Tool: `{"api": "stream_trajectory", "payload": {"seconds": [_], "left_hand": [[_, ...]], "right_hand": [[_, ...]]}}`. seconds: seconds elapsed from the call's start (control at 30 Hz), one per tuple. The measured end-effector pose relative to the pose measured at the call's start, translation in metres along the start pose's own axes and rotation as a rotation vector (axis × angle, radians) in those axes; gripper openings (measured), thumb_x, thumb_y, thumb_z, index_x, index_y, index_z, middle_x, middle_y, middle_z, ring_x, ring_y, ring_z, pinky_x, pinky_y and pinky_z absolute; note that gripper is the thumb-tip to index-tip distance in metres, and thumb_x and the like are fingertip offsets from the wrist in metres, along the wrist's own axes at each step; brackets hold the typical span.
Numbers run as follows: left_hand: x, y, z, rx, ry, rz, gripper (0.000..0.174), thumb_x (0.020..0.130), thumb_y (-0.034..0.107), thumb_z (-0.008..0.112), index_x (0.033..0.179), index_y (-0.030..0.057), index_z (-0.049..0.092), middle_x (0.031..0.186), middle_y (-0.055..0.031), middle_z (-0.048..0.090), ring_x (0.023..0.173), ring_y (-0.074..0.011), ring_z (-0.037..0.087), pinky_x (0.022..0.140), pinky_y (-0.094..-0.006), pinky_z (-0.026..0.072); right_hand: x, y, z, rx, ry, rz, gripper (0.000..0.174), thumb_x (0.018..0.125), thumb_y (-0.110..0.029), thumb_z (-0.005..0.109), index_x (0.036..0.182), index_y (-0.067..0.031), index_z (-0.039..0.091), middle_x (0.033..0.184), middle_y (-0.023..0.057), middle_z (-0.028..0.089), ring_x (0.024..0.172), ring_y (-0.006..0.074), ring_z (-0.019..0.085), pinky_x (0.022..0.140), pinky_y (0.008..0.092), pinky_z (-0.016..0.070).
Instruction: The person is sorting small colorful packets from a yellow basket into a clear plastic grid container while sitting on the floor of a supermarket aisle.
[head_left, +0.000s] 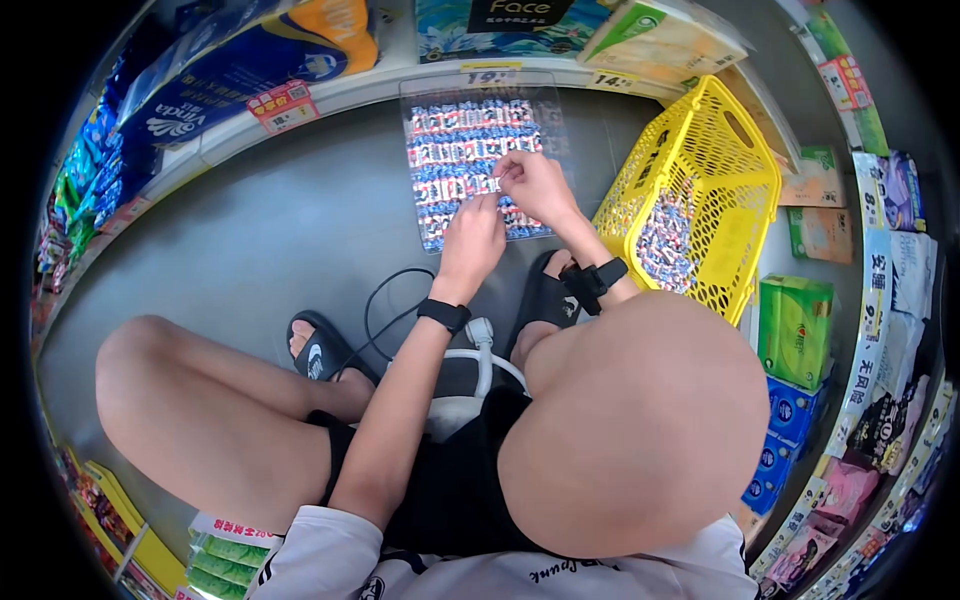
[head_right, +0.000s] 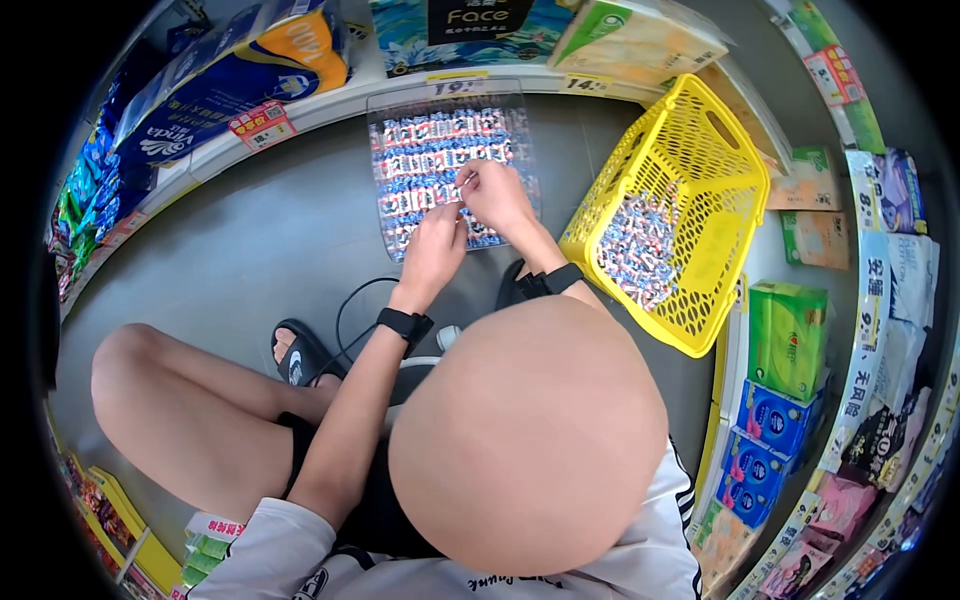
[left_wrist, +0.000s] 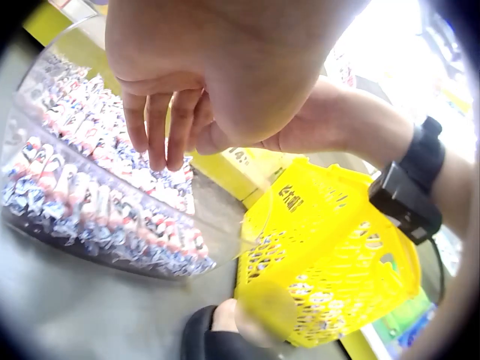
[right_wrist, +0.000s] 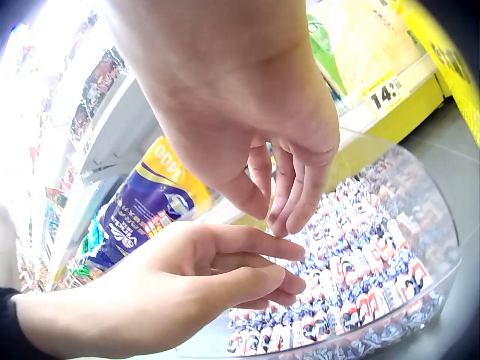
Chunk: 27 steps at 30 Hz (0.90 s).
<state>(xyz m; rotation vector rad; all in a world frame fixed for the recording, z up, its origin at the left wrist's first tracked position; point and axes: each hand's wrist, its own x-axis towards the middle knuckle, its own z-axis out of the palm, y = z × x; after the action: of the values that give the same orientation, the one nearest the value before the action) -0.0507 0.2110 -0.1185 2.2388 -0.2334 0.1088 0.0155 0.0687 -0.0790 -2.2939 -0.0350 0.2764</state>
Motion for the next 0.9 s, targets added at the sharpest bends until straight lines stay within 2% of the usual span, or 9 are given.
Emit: {"api": "stream_trajectory", "payload": {"seconds": [0.13, 0.17, 0.33, 0.4, 0.43, 0.53, 0.73, 0.77, 0.9], "left_hand": [[0.019, 0.03, -0.009, -0.107, -0.137, 0.049, 0.008, 0.092, 0.001, 0.057, 0.094, -0.0061, 0.061, 0.09, -0.0278, 0.067, 0.087, -0.0476, 0.066, 0.08, -0.0541, 0.0534], [0.023, 0.035, -0.011, -0.161, -0.179, 0.099, 0.008, 0.091, -0.001, 0.056, 0.094, -0.0067, 0.061, 0.091, -0.0275, 0.067, 0.088, -0.0472, 0.066, 0.08, -0.0542, 0.0528], [0.041, 0.088, -0.03, -0.299, -0.263, 0.322, 0.008, 0.086, -0.009, 0.054, 0.092, -0.0069, 0.06, 0.085, -0.0214, 0.063, 0.081, -0.0401, 0.064, 0.073, -0.0468, 0.051], [0.05, 0.115, -0.028, -0.304, -0.331, 0.393, 0.014, 0.083, -0.01, 0.055, 0.095, -0.0052, 0.06, 0.086, -0.0195, 0.061, 0.081, -0.0391, 0.063, 0.073, -0.046, 0.0506], [0.051, 0.119, -0.03, -0.292, -0.328, 0.438, 0.018, 0.084, -0.01, 0.053, 0.099, -0.005, 0.061, 0.089, -0.0203, 0.063, 0.084, -0.0414, 0.064, 0.075, -0.0475, 0.0513], [0.053, 0.144, -0.023, -0.255, -0.369, 0.523, 0.026, 0.086, -0.01, 0.051, 0.107, -0.0034, 0.063, 0.096, -0.0208, 0.066, 0.089, -0.0433, 0.065, 0.078, -0.0492, 0.0524], [0.055, 0.192, 0.0, -0.167, -0.48, 0.573, 0.04, 0.084, -0.012, 0.053, 0.119, 0.001, 0.068, 0.099, -0.0197, 0.07, 0.092, -0.0404, 0.068, 0.079, -0.046, 0.0549], [0.063, 0.197, 0.017, -0.161, -0.498, 0.693, 0.044, 0.084, -0.012, 0.054, 0.122, 0.0033, 0.07, 0.103, -0.0213, 0.072, 0.096, -0.0419, 0.069, 0.081, -0.047, 0.0554], [0.069, 0.216, 0.049, -0.085, -0.562, 0.802, 0.037, 0.083, -0.011, 0.055, 0.115, 0.001, 0.071, 0.104, -0.0231, 0.071, 0.099, -0.0426, 0.068, 0.083, -0.0501, 0.0552]], "right_hand": [[-0.022, -0.02, -0.037, -0.037, 0.094, -0.075, 0.017, 0.083, -0.002, 0.064, 0.096, -0.0014, 0.075, 0.083, 0.0183, 0.074, 0.081, 0.0333, 0.075, 0.078, 0.0411, 0.0588], [-0.027, -0.026, -0.048, -0.077, 0.086, -0.063, 0.018, 0.085, -0.005, 0.068, 0.101, -0.0004, 0.074, 0.088, 0.0146, 0.076, 0.083, 0.0237, 0.076, 0.078, 0.0347, 0.0593], [-0.058, -0.032, -0.097, -0.086, 0.222, -0.12, 0.017, 0.087, -0.004, 0.066, 0.102, 0.0005, 0.074, 0.086, 0.0137, 0.075, 0.082, 0.0227, 0.076, 0.077, 0.0332, 0.0594], [-0.079, -0.029, -0.127, 0.034, 0.285, -0.099, 0.016, 0.085, -0.004, 0.066, 0.097, 0.0019, 0.074, 0.083, 0.0188, 0.074, 0.079, 0.0312, 0.075, 0.076, 0.0389, 0.059], [-0.078, -0.024, -0.127, -0.011, 0.268, -0.11, 0.014, 0.09, -0.005, 0.066, 0.101, 0.0017, 0.073, 0.082, 0.0101, 0.074, 0.076, 0.0183, 0.075, 0.073, 0.0291, 0.0584], [-0.098, -0.015, -0.154, 0.003, 0.326, -0.062, 0.015, 0.086, -0.005, 0.067, 0.097, 0.0018, 0.074, 0.082, 0.0171, 0.073, 0.077, 0.0277, 0.074, 0.075, 0.0365, 0.0589], [-0.126, 0.047, -0.198, -0.061, 0.268, 0.104, 0.015, 0.088, -0.009, 0.071, 0.098, 0.0007, 0.077, 0.084, 0.0127, 0.076, 0.08, 0.0204, 0.075, 0.075, 0.0332, 0.0585], [-0.13, 0.063, -0.204, -0.004, 0.219, 0.148, 0.015, 0.088, -0.009, 0.071, 0.099, 0.0006, 0.077, 0.084, 0.0123, 0.076, 0.08, 0.0196, 0.075, 0.075, 0.0329, 0.0584], [-0.142, 0.093, -0.216, 0.044, 0.143, 0.199, 0.018, 0.087, -0.009, 0.073, 0.102, 0.0011, 0.077, 0.084, 0.0123, 0.076, 0.077, 0.0185, 0.073, 0.073, 0.0325, 0.0573]]}}
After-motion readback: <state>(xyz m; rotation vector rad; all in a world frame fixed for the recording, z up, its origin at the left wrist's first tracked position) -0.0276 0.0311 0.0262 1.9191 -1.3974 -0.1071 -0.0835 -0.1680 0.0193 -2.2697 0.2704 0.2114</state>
